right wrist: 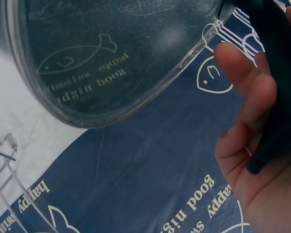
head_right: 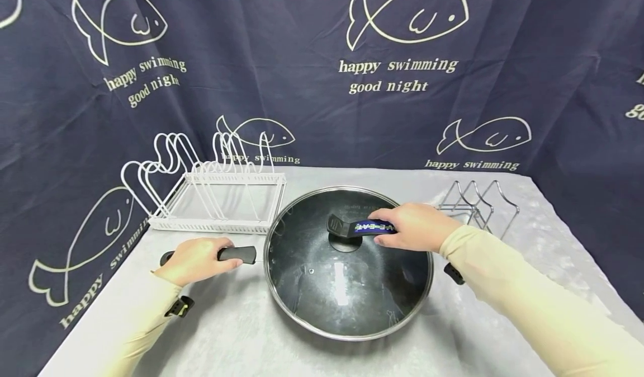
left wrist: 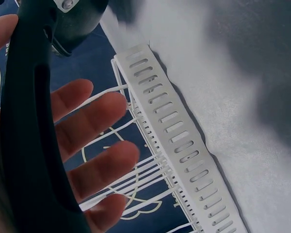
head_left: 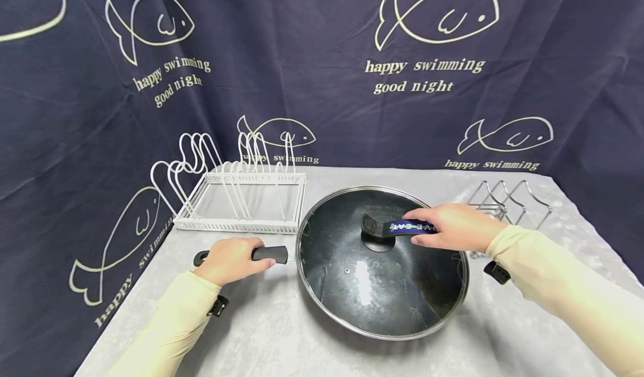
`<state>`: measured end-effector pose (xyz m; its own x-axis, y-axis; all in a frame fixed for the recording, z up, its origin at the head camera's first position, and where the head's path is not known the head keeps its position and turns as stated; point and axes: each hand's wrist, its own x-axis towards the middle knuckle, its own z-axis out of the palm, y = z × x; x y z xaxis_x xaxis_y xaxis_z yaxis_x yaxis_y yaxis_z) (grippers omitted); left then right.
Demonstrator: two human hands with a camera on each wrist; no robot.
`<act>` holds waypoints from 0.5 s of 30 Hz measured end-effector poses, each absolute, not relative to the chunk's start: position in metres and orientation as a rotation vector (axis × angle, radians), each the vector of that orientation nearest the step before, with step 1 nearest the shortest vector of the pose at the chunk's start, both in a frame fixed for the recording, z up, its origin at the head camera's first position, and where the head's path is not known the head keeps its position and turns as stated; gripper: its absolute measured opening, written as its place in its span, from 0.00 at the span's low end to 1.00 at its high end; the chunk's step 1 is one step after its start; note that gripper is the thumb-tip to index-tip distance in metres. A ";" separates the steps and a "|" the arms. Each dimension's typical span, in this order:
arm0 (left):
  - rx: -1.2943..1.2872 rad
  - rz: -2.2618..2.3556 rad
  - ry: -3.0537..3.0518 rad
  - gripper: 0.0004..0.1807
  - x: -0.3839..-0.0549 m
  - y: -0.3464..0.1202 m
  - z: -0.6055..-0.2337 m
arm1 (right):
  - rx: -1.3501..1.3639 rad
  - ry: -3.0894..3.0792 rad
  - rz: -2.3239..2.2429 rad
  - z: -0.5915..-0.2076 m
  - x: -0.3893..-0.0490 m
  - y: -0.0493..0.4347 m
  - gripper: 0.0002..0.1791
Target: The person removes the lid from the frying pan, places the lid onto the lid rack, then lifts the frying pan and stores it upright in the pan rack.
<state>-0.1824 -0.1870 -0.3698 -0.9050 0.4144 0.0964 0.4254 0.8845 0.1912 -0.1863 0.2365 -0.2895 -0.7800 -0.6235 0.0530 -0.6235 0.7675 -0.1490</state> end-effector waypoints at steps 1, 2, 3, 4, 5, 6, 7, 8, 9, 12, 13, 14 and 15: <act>-0.666 -0.325 -2.997 0.17 -0.182 -0.187 -0.370 | 1.047 -2.945 0.250 -0.290 -0.187 0.236 0.21; -0.661 -0.328 -2.996 0.19 -0.182 -0.186 -0.371 | 1.051 -2.937 0.250 -0.291 -0.187 0.235 0.21; -0.656 -0.330 -2.996 0.20 -0.182 -0.186 -0.371 | 1.053 -2.931 0.254 -0.292 -0.187 0.234 0.21; -0.652 -0.330 -2.997 0.21 -0.182 -0.186 -0.371 | 1.053 -2.925 0.253 -0.293 -0.187 0.232 0.20; -0.646 -0.331 -2.997 0.22 -0.181 -0.186 -0.372 | 1.047 -2.922 0.250 -0.294 -0.187 0.231 0.21; -0.640 -0.331 -2.996 0.22 -0.181 -0.185 -0.372 | 1.045 -2.916 0.248 -0.294 -0.187 0.230 0.21; -0.636 -0.331 -2.996 0.22 -0.181 -0.185 -0.372 | 1.042 -2.911 0.247 -0.295 -0.188 0.229 0.21; -0.634 -0.330 -2.996 0.22 -0.181 -0.185 -0.372 | 1.038 -2.906 0.242 -0.296 -0.188 0.228 0.20; -0.634 -0.326 -2.996 0.22 -0.181 -0.185 -0.372 | 1.033 -2.903 0.240 -0.297 -0.188 0.228 0.20; -0.637 -0.313 -2.994 0.22 -0.181 -0.185 -0.371 | 1.016 -2.892 0.232 -0.298 -0.188 0.226 0.20; -0.638 -0.310 -2.994 0.22 -0.181 -0.184 -0.371 | 1.012 -2.888 0.228 -0.298 -0.188 0.225 0.20; -0.640 -0.306 -2.992 0.22 -0.181 -0.184 -0.371 | 1.006 -2.885 0.227 -0.298 -0.188 0.225 0.19; -0.642 -0.302 -2.989 0.22 -0.181 -0.184 -0.372 | 1.002 -2.883 0.226 -0.298 -0.188 0.225 0.19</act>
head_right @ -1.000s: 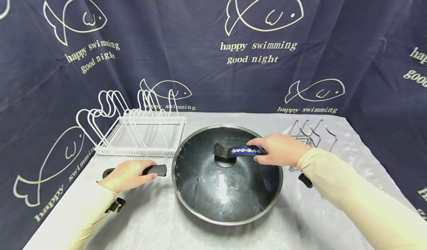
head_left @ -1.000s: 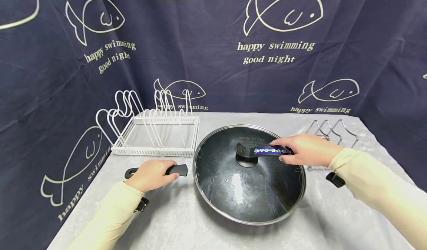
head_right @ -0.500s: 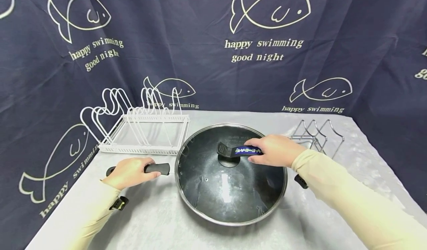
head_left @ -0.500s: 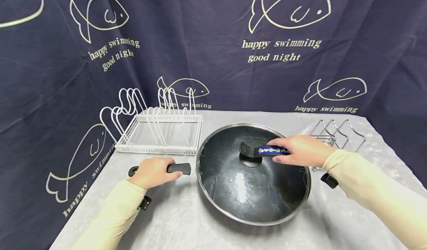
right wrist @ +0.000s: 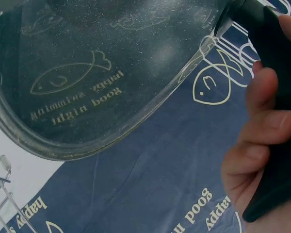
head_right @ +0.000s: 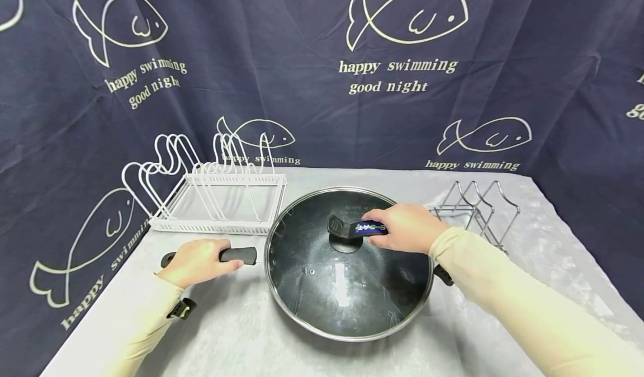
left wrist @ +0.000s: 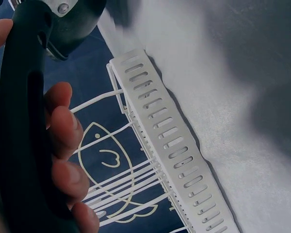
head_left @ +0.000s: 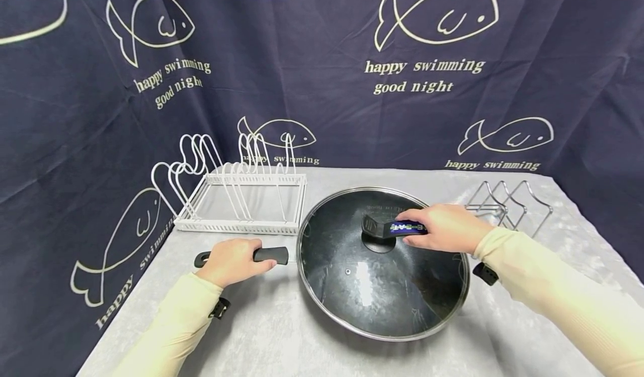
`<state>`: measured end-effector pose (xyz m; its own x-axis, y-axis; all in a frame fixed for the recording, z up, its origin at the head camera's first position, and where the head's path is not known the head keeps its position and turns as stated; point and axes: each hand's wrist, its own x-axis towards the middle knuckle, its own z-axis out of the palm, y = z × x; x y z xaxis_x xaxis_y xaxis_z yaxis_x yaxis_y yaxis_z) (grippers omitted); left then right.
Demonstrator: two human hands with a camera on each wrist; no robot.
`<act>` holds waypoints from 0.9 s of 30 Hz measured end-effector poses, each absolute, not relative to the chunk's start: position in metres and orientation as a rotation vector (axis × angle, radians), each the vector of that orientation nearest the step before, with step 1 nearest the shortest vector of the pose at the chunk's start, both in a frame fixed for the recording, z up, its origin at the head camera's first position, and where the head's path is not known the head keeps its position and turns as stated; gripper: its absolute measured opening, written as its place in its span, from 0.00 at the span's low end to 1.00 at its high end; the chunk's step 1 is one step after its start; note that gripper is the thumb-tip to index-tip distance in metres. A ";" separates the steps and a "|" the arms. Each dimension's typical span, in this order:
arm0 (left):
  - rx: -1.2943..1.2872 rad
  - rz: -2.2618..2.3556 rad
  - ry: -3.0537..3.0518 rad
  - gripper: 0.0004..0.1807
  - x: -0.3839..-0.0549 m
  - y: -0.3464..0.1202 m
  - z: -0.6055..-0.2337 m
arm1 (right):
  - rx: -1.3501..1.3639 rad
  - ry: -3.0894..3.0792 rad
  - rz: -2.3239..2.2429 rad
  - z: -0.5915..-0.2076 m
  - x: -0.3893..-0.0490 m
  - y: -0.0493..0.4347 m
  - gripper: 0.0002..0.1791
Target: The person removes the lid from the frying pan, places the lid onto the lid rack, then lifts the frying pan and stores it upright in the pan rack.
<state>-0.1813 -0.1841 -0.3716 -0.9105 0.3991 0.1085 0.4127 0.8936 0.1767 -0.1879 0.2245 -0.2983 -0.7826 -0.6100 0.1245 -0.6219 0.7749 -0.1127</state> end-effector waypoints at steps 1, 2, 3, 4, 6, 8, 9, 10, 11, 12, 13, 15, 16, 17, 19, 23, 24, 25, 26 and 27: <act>-0.642 -0.301 -2.987 0.22 -0.181 -0.184 -0.372 | 0.998 -2.880 0.224 -0.298 -0.188 0.224 0.19; -0.642 -0.299 -2.983 0.22 -0.181 -0.184 -0.372 | 0.995 -2.879 0.221 -0.298 -0.188 0.224 0.19; -0.643 -0.298 -2.980 0.22 -0.181 -0.184 -0.372 | 0.993 -2.879 0.220 -0.298 -0.188 0.224 0.19; -0.645 -0.297 -2.975 0.22 -0.181 -0.184 -0.373 | 0.990 -2.878 0.216 -0.299 -0.188 0.223 0.19; -0.649 -0.299 -2.968 0.22 -0.181 -0.184 -0.373 | 0.986 -2.881 0.212 -0.299 -0.188 0.223 0.19; -0.651 -0.303 -2.965 0.22 -0.181 -0.184 -0.374 | 0.982 -2.883 0.211 -0.298 -0.187 0.223 0.19; -0.651 -0.305 -2.966 0.22 -0.181 -0.184 -0.373 | 0.980 -2.883 0.210 -0.298 -0.187 0.222 0.19; -0.650 -0.307 -2.968 0.22 -0.181 -0.185 -0.373 | 0.975 -2.883 0.211 -0.299 -0.187 0.222 0.19; -0.650 -0.309 -2.968 0.22 -0.181 -0.185 -0.373 | 0.968 -2.887 0.215 -0.299 -0.186 0.222 0.19; -0.651 -0.313 -2.969 0.22 -0.181 -0.185 -0.373 | 0.959 -2.889 0.220 -0.299 -0.186 0.222 0.18; -0.651 -0.314 -2.970 0.22 -0.182 -0.185 -0.373 | 0.949 -2.894 0.227 -0.299 -0.186 0.222 0.18; -0.653 -0.315 -2.967 0.21 -0.182 -0.185 -0.373 | 0.927 -2.905 0.237 -0.300 -0.185 0.222 0.18; -0.656 -0.314 -2.964 0.21 -0.183 -0.185 -0.373 | 0.914 -2.913 0.242 -0.300 -0.185 0.222 0.18; -0.659 -0.315 -2.959 0.21 -0.183 -0.185 -0.373 | 0.902 -2.916 0.244 -0.301 -0.185 0.223 0.18; -0.662 -0.312 -2.951 0.21 -0.183 -0.184 -0.373 | 0.888 -2.918 0.245 -0.301 -0.184 0.223 0.18; -0.653 -0.318 -2.947 0.22 -0.182 -0.184 -0.374 | 0.882 -2.902 0.247 -0.301 -0.184 0.223 0.18; -0.648 -0.321 -2.949 0.22 -0.182 -0.184 -0.374 | 0.883 -2.897 0.247 -0.301 -0.184 0.223 0.18; -0.641 -0.322 -2.951 0.22 -0.181 -0.184 -0.374 | 0.884 -2.894 0.247 -0.301 -0.184 0.222 0.18; -0.636 -0.322 -2.952 0.21 -0.181 -0.184 -0.374 | 0.885 -2.893 0.247 -0.301 -0.184 0.222 0.18; -0.629 -0.324 -2.954 0.21 -0.181 -0.185 -0.374 | 0.886 -2.892 0.248 -0.301 -0.184 0.222 0.19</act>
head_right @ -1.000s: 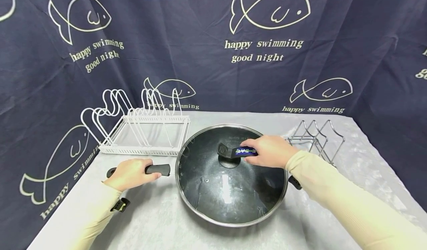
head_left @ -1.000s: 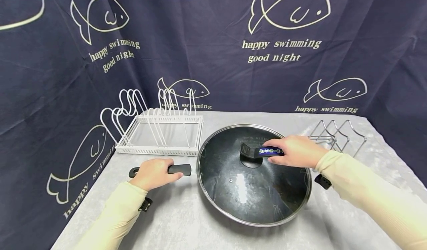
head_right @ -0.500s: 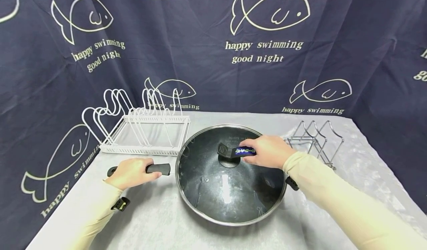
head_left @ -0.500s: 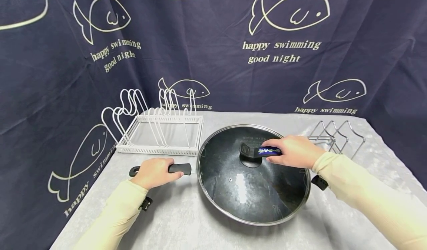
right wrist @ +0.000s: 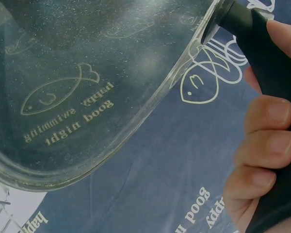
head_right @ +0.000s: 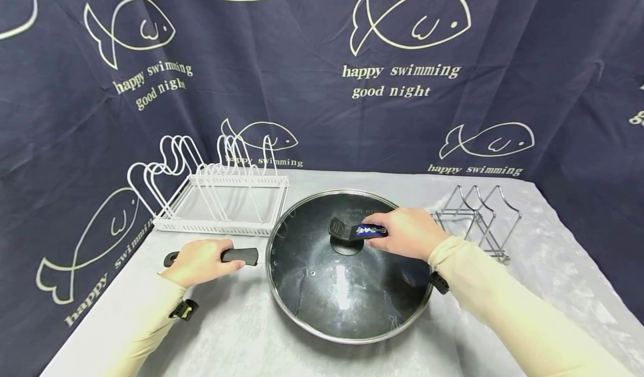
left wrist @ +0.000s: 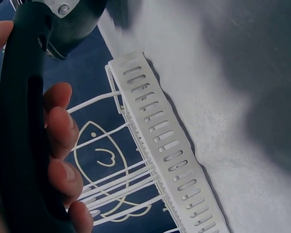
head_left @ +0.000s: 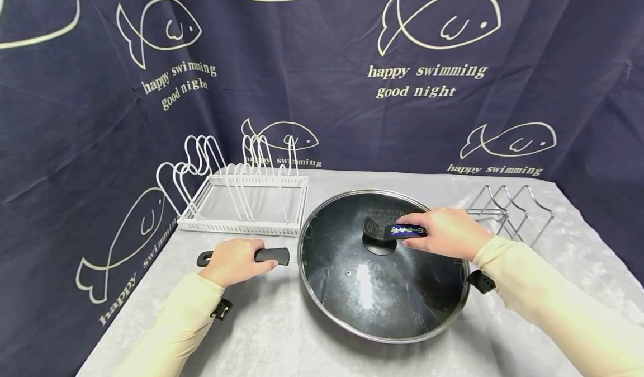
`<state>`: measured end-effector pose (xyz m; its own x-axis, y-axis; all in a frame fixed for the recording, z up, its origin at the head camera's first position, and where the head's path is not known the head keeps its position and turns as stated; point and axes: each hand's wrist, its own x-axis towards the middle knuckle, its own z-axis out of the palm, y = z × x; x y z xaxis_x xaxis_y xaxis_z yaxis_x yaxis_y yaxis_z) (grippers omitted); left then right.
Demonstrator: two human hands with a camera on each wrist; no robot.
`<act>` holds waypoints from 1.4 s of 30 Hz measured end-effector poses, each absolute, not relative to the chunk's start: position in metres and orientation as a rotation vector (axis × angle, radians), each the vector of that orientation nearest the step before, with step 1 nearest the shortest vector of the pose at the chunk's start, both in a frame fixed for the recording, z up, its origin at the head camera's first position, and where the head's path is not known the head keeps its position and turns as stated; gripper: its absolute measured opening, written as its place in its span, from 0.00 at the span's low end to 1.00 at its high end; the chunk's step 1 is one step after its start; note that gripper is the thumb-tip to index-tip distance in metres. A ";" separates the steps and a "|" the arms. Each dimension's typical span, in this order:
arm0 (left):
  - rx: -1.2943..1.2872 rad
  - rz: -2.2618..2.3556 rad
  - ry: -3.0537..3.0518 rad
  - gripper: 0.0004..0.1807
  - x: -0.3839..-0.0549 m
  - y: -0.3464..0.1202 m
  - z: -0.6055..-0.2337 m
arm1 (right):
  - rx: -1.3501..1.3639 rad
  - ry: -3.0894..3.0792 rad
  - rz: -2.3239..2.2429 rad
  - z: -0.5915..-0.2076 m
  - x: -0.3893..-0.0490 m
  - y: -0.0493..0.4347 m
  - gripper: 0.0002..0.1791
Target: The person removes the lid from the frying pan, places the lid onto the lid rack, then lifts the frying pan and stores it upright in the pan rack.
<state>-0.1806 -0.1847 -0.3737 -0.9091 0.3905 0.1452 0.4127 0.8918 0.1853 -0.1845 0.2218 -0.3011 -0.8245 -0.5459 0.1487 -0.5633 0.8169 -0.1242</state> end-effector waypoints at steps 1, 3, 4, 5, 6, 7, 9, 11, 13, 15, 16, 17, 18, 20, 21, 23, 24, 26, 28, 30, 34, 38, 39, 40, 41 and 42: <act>-0.625 -0.326 -2.954 0.21 -0.180 -0.185 -0.374 | 0.884 -2.893 0.245 -0.301 -0.184 0.222 0.19; -0.624 -0.329 -2.950 0.21 -0.180 -0.185 -0.373 | 0.877 -2.892 0.240 -0.302 -0.184 0.222 0.19; -0.625 -0.326 -2.947 0.21 -0.180 -0.185 -0.373 | 0.874 -2.893 0.241 -0.302 -0.184 0.221 0.19; -0.629 -0.326 -2.942 0.21 -0.180 -0.185 -0.373 | 0.872 -2.891 0.240 -0.302 -0.184 0.221 0.19; -0.629 -0.327 -2.941 0.21 -0.180 -0.185 -0.373 | 0.871 -2.888 0.238 -0.302 -0.184 0.221 0.19; -0.634 -0.325 -2.937 0.21 -0.180 -0.186 -0.373 | 0.868 -2.889 0.236 -0.302 -0.184 0.221 0.19; -0.636 -0.318 -2.936 0.21 -0.180 -0.186 -0.373 | 0.872 -2.895 0.234 -0.302 -0.184 0.222 0.20; -0.635 -0.317 -2.939 0.21 -0.180 -0.186 -0.374 | 0.886 -2.904 0.232 -0.301 -0.184 0.222 0.20; -0.632 -0.317 -2.946 0.21 -0.180 -0.186 -0.374 | 0.902 -2.913 0.233 -0.301 -0.184 0.223 0.20; -0.630 -0.319 -2.952 0.21 -0.180 -0.186 -0.374 | 0.915 -2.916 0.239 -0.301 -0.184 0.223 0.20; -0.631 -0.320 -2.953 0.21 -0.181 -0.186 -0.374 | 0.916 -2.918 0.242 -0.301 -0.184 0.223 0.19; -0.632 -0.321 -2.954 0.21 -0.181 -0.187 -0.374 | 0.917 -2.917 0.244 -0.301 -0.184 0.223 0.19; -0.632 -0.323 -2.954 0.20 -0.181 -0.187 -0.374 | 0.914 -2.918 0.245 -0.301 -0.184 0.222 0.19; -0.631 -0.321 -2.958 0.20 -0.181 -0.187 -0.374 | 0.911 -2.922 0.246 -0.301 -0.184 0.222 0.19; -0.632 -0.322 -2.958 0.20 -0.181 -0.187 -0.374 | 0.913 -2.926 0.246 -0.300 -0.184 0.221 0.19; -0.633 -0.322 -2.959 0.20 -0.181 -0.187 -0.374 | 0.919 -2.930 0.237 -0.299 -0.184 0.221 0.20; -0.636 -0.321 -2.956 0.20 -0.181 -0.187 -0.375 | 0.921 -2.932 0.230 -0.299 -0.184 0.222 0.20; -0.644 -0.324 -2.947 0.20 -0.181 -0.187 -0.374 | 0.935 -2.931 0.215 -0.298 -0.183 0.223 0.21; -0.649 -0.326 -2.937 0.20 -0.181 -0.187 -0.374 | 0.950 -2.925 0.196 -0.296 -0.182 0.224 0.22; -0.649 -0.324 -2.933 0.20 -0.182 -0.187 -0.374 | 0.968 -2.920 0.188 -0.294 -0.181 0.227 0.23; -0.643 -0.317 -2.930 0.21 -0.182 -0.188 -0.373 | 1.043 -3.029 0.316 -0.286 -0.187 0.229 0.25; -0.650 -0.312 -2.911 0.21 -0.182 -0.189 -0.373 | 1.095 -3.242 0.583 -0.276 -0.198 0.227 0.29; -0.654 -0.309 -2.905 0.21 -0.182 -0.188 -0.374 | 1.088 -3.275 0.623 -0.276 -0.199 0.227 0.30; -0.656 -0.306 -2.900 0.21 -0.182 -0.188 -0.375 | 1.096 -3.279 0.638 -0.276 -0.200 0.226 0.30; -0.656 -0.304 -2.898 0.21 -0.181 -0.188 -0.376 | 1.089 -3.275 0.629 -0.278 -0.200 0.226 0.30; -0.655 -0.302 -2.895 0.21 -0.181 -0.188 -0.376 | 1.080 -3.258 0.593 -0.279 -0.199 0.226 0.30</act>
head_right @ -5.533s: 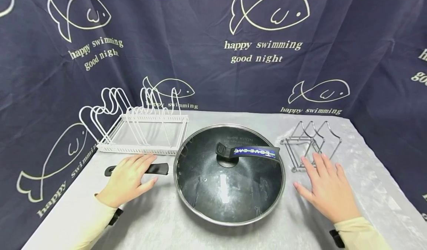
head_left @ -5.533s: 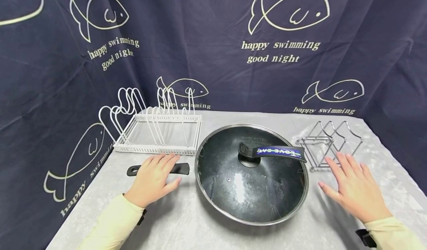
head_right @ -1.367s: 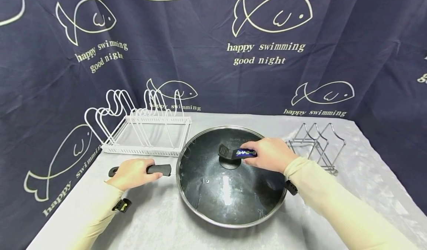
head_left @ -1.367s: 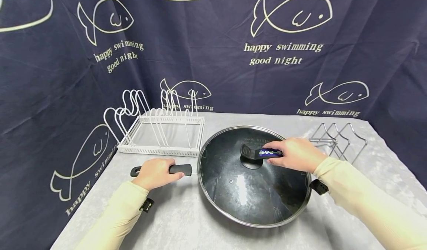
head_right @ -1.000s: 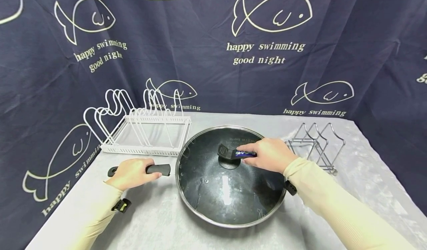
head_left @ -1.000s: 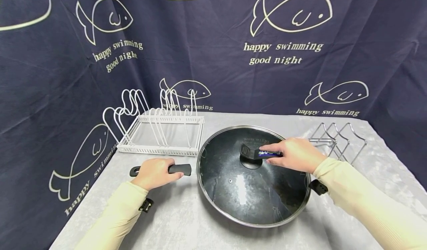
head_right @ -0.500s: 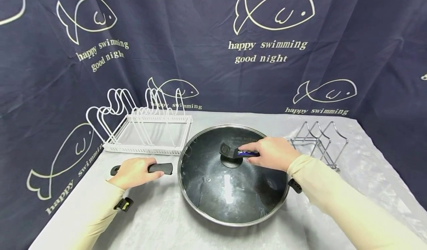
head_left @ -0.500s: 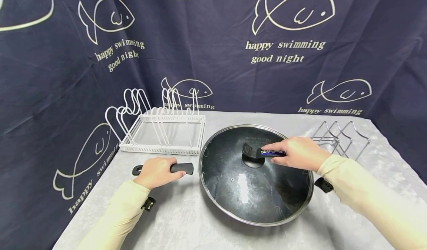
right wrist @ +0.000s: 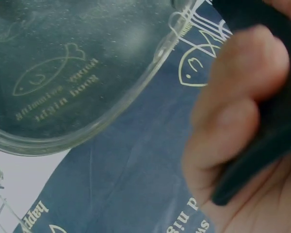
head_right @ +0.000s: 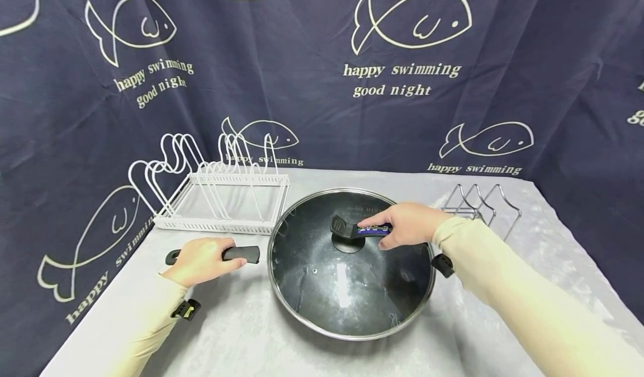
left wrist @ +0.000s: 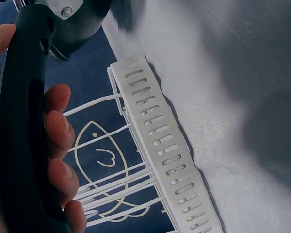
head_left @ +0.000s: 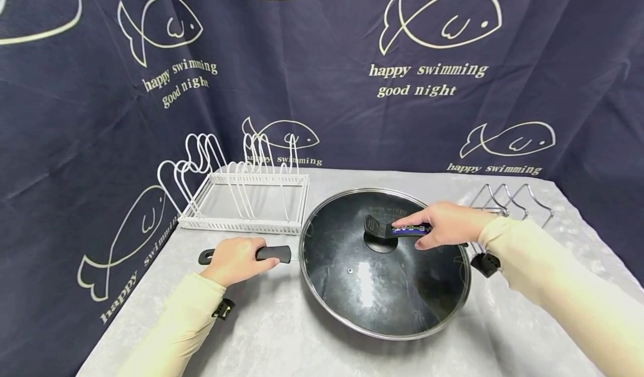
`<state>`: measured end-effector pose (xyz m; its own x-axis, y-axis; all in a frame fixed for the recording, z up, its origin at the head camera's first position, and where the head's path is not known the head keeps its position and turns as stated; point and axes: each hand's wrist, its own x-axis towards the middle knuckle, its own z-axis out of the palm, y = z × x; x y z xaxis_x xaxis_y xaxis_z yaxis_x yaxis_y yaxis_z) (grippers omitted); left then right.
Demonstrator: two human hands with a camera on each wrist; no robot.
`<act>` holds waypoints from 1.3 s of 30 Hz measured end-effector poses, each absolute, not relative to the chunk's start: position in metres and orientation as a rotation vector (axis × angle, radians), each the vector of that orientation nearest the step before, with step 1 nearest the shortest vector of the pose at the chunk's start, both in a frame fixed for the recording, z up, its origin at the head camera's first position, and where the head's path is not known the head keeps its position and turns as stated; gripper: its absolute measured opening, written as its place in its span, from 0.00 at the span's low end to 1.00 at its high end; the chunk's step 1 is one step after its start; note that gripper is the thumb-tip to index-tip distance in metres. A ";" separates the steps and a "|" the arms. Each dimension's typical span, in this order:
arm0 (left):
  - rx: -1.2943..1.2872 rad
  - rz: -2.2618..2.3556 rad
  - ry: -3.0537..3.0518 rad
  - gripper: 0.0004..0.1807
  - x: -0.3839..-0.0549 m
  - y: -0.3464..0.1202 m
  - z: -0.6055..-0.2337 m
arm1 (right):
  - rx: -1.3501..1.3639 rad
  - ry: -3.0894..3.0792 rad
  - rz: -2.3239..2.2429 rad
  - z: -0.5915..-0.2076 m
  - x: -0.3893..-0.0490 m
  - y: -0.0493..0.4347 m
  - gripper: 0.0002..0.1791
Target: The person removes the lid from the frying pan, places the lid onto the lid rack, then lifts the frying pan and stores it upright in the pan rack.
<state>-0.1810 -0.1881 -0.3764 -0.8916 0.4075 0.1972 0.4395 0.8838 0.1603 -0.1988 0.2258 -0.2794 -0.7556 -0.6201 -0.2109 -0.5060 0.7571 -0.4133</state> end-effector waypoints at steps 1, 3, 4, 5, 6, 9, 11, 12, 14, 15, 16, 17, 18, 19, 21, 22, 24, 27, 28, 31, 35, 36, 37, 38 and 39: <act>-0.654 -0.299 -2.894 0.21 -0.181 -0.188 -0.377 | -0.871 2.653 -0.461 -0.282 -0.197 0.226 0.29; -0.647 -0.299 -2.889 0.21 -0.180 -0.190 -0.377 | -0.894 2.731 -0.422 -0.286 -0.194 0.225 0.28; -0.645 -0.305 -2.885 0.21 -0.179 -0.190 -0.376 | -0.912 2.773 -0.396 -0.288 -0.192 0.224 0.27; -0.643 -0.310 -2.882 0.21 -0.179 -0.191 -0.376 | -0.927 2.811 -0.376 -0.290 -0.191 0.224 0.26; -0.639 -0.310 -2.880 0.21 -0.178 -0.191 -0.375 | -0.946 2.847 -0.358 -0.292 -0.190 0.223 0.25; -0.642 -0.310 -2.876 0.21 -0.177 -0.193 -0.375 | -0.998 2.935 -0.305 -0.296 -0.186 0.222 0.22; -0.643 -0.306 -2.876 0.20 -0.177 -0.193 -0.376 | -0.999 2.984 -0.275 -0.299 -0.184 0.221 0.22; -0.644 -0.304 -2.876 0.20 -0.177 -0.193 -0.376 | -0.996 3.006 -0.263 -0.300 -0.183 0.221 0.22; -0.643 -0.307 -2.874 0.20 -0.177 -0.193 -0.377 | -0.983 3.049 -0.246 -0.302 -0.182 0.221 0.22; -0.642 -0.308 -2.873 0.20 -0.177 -0.193 -0.377 | -0.976 3.067 -0.247 -0.302 -0.181 0.221 0.22; -0.641 -0.308 -2.872 0.20 -0.177 -0.193 -0.377 | -0.972 3.083 -0.249 -0.303 -0.181 0.220 0.22; -0.640 -0.306 -2.870 0.20 -0.177 -0.193 -0.377 | -0.969 3.098 -0.252 -0.304 -0.181 0.220 0.21; -0.639 -0.306 -2.868 0.20 -0.177 -0.192 -0.377 | -0.963 3.111 -0.254 -0.304 -0.181 0.220 0.21; -0.639 -0.305 -2.867 0.20 -0.177 -0.192 -0.377 | -0.957 3.121 -0.255 -0.304 -0.181 0.220 0.21; -0.641 -0.302 -2.862 0.21 -0.177 -0.192 -0.378 | -0.951 3.134 -0.257 -0.304 -0.181 0.220 0.22; -0.642 -0.300 -2.861 0.21 -0.177 -0.192 -0.378 | -0.949 3.137 -0.257 -0.304 -0.181 0.220 0.22; -0.643 -0.302 -2.859 0.21 -0.177 -0.191 -0.378 | -0.939 3.139 -0.262 -0.304 -0.180 0.220 0.22; -0.641 -0.301 -2.856 0.21 -0.177 -0.191 -0.379 | -0.920 3.137 -0.271 -0.304 -0.181 0.220 0.22; -0.640 -0.300 -2.855 0.21 -0.177 -0.191 -0.379 | -0.913 3.138 -0.269 -0.304 -0.181 0.220 0.22; -0.640 -0.297 -2.851 0.21 -0.177 -0.190 -0.380 | -0.890 3.141 -0.264 -0.305 -0.181 0.220 0.22; -0.648 -0.288 -2.838 0.21 -0.176 -0.188 -0.381 | -0.855 3.150 -0.279 -0.305 -0.179 0.222 0.22; -0.657 -0.285 -2.830 0.21 -0.176 -0.188 -0.382 | -0.846 3.151 -0.289 -0.306 -0.178 0.222 0.22; -0.664 -0.284 -2.822 0.21 -0.176 -0.187 -0.382 | -0.838 3.155 -0.297 -0.306 -0.178 0.223 0.22; -0.671 -0.284 -2.816 0.21 -0.176 -0.187 -0.382 | -0.831 3.160 -0.302 -0.306 -0.177 0.223 0.22; -0.679 -0.284 -2.811 0.20 -0.176 -0.187 -0.383 | -0.823 3.163 -0.307 -0.307 -0.176 0.224 0.22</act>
<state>-0.1755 -0.1865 -0.3826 -0.8644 0.4232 0.2715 0.4690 0.8733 0.1320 -0.1760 0.2237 -0.3068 -0.8651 -0.4673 0.1824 -0.4936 0.8577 -0.1439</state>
